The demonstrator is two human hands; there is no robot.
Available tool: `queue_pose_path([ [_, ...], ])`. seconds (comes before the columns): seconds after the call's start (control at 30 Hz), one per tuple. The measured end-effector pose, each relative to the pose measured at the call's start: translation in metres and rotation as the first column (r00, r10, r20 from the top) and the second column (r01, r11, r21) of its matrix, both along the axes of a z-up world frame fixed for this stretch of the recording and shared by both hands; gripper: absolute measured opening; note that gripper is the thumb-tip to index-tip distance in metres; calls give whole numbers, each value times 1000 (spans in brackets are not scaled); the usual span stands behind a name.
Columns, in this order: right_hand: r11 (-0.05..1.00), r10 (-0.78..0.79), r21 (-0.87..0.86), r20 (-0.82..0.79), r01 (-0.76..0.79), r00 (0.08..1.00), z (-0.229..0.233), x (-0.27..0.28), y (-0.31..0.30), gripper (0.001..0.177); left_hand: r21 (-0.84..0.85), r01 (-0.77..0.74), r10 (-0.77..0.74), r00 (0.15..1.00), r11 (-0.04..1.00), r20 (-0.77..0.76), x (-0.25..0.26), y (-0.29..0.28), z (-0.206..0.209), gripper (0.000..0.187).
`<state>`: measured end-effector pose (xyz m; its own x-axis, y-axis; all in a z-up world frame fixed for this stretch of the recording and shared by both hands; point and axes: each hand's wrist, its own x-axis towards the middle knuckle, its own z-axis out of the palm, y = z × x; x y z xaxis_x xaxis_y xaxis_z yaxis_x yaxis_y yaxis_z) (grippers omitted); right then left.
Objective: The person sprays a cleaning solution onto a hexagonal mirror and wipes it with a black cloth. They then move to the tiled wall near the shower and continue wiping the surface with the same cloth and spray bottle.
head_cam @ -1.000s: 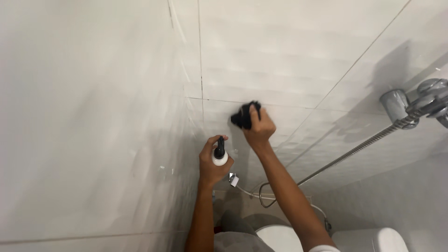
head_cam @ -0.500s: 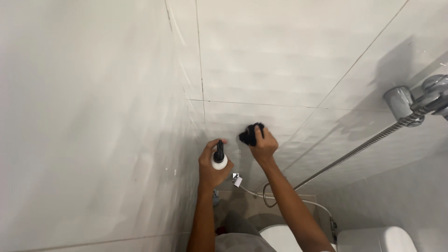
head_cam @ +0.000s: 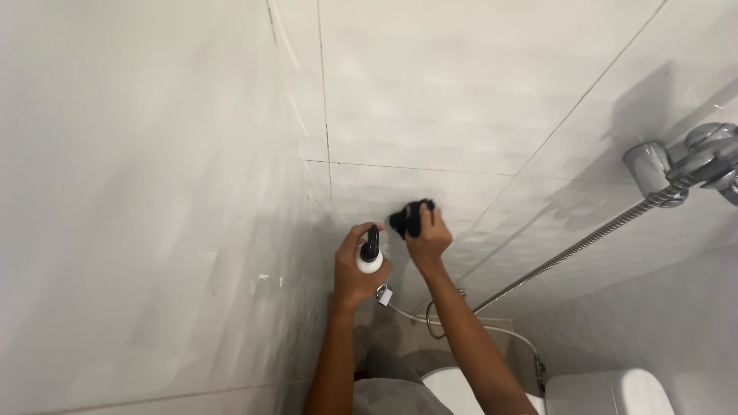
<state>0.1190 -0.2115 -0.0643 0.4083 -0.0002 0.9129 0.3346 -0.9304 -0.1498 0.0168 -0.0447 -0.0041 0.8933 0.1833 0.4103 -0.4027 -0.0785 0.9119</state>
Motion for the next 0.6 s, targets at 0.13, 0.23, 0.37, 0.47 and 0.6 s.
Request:
queue_pose_path([
  [0.13, 999, 20, -47, -82, -24, 996, -11, -7, -18, 34, 20, 19, -22, 982, 1000, 189, 1, -4, 3, 60],
  [0.23, 1000, 22, -11, -68, -23, 997, 8, -8, -23, 31, -10, 67, -65, 991, 998, 119, -2, -5, 7, 59],
  [0.37, 996, 20, 80, 45, -24, 999, 48, 6, -10, 26, 11, 60, -61, 993, 998, 98, 0, -12, 9, 58],
  [0.47, 985, 24, 165, 104, -41, 994, 76, 16, -17, 24, 8, 89, -89, 993, 996, 71, -2, -18, 10, 58],
  [0.6, 964, 13, 264, 114, -43, 993, 68, 11, -24, 22, 4, 120, -120, 989, 993, 83, -5, -20, 9, 59],
])
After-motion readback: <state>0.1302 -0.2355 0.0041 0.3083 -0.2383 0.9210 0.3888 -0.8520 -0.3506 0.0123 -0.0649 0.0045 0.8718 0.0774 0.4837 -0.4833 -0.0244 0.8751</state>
